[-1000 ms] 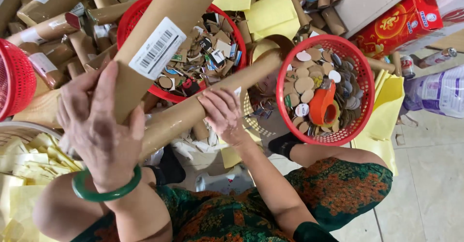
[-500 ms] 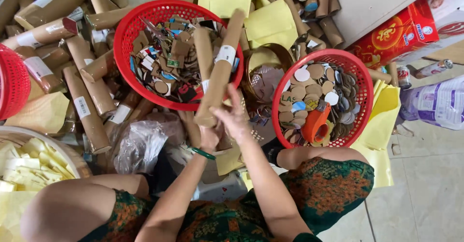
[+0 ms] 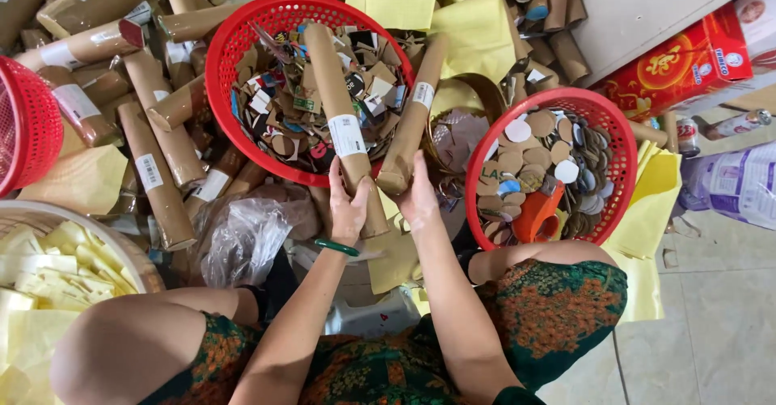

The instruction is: The recorder sorts various shapes and types of cardboard pieces into separate red plastic baskets.

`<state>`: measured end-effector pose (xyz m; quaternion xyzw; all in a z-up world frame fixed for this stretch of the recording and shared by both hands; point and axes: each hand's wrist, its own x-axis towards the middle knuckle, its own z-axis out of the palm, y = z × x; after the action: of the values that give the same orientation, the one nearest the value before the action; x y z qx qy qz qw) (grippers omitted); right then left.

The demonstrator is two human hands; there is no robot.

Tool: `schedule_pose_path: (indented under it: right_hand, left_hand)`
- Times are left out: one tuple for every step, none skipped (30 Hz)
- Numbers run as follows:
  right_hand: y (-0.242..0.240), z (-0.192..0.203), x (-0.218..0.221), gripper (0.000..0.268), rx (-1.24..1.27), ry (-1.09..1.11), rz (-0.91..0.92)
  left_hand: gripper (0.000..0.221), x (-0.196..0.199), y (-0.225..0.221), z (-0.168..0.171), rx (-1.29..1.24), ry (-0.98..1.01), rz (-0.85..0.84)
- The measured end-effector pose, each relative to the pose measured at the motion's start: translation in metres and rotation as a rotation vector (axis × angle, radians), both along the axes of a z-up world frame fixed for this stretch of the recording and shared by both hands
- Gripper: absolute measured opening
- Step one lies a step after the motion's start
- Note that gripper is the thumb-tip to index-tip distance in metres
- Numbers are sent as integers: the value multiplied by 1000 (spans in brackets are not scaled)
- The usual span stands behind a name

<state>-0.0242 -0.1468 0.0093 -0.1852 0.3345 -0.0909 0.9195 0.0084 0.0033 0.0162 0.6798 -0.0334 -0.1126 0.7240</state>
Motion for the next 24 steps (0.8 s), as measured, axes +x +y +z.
schedule_pose_path:
  right_hand:
    - [3, -5, 1, 68, 2, 2, 0]
    - [4, -11, 1, 62, -78, -6, 5]
    - [4, -15, 3, 60, -160, -15, 9]
    - [3, -20, 2, 60, -161, -14, 7]
    - [2, -23, 3, 59, -137, 10, 0]
    - [2, -27, 5, 58, -113, 35, -6]
    - [6, -32, 5, 58, -112, 32, -4]
    - [9, -36, 6, 61, -185, 22, -20]
    - [12, -41, 7, 63, -260, 11, -40]
    - [14, -49, 11, 63, -259, 8, -41]
    - [17, -58, 9, 65, -297, 9, -74]
    - [20, -67, 8, 68, -336, 11, -107]
    - [27, -43, 9, 68, -333, 17, -110]
    - [34, -20, 11, 77, -408, 98, -79]
    - [39, 4, 16, 86, -484, 173, -48]
    - [39, 18, 19, 86, -483, 172, -50]
    - [38, 31, 24, 88, -605, 42, -17]
    - [37, 44, 28, 91, -726, -91, 17]
    - [37, 63, 32, 91, -722, -83, 16]
    - [36, 82, 35, 90, -985, -194, 94]
    - [37, 100, 35, 90, -1239, -305, 183]
    - [36, 112, 34, 90, -1230, -293, 187]
    - [33, 126, 36, 89, -1379, -417, 284]
    - [30, 140, 37, 87, -1523, -544, 384]
  left_hand:
    - [79, 2, 0, -4, 2, 2, 0]
    - [80, 5, 0, -8, -58, 9, 25]
    - [80, 8, -2, -11, -120, 15, 47]
    - [80, 14, -2, -12, -120, 17, 46]
    - [81, 21, -1, -12, -166, 30, 62]
    - [82, 28, 0, -12, -212, 43, 78]
    - [82, 38, 5, 0, -211, 40, 80]
    - [82, 49, 9, 12, -202, 34, 80]
    - [83, 59, 12, 25, -193, 27, 77]
    - [83, 71, 18, 46, -193, 24, 76]
    - [83, 79, 24, 66, -283, -181, 88]
    - [83, 87, 29, 86, -374, -387, 93]
    - [83, 85, 23, 96, -371, -381, 89]
    - [81, 84, 17, 106, -401, -490, 119]
    - [78, 85, 11, 117, -433, -605, 148]
    - [78, 77, 8, 111, -433, -606, 146]
    - [77, 70, 5, 105, -310, -559, 173]
    - [76, 64, 2, 99, -189, -510, 199]
    - [76, 66, 2, 77, -185, -503, 196]
    - [71, 67, 3, 55, -274, -350, 248]
    - [69, 64, 6, 32, -355, -191, 300]
    - [69, 69, 7, 15, -345, -179, 299]
    - [71, 75, 8, -1, -502, -109, 332]
    - [73, 81, 9, -17, -659, -38, 366]
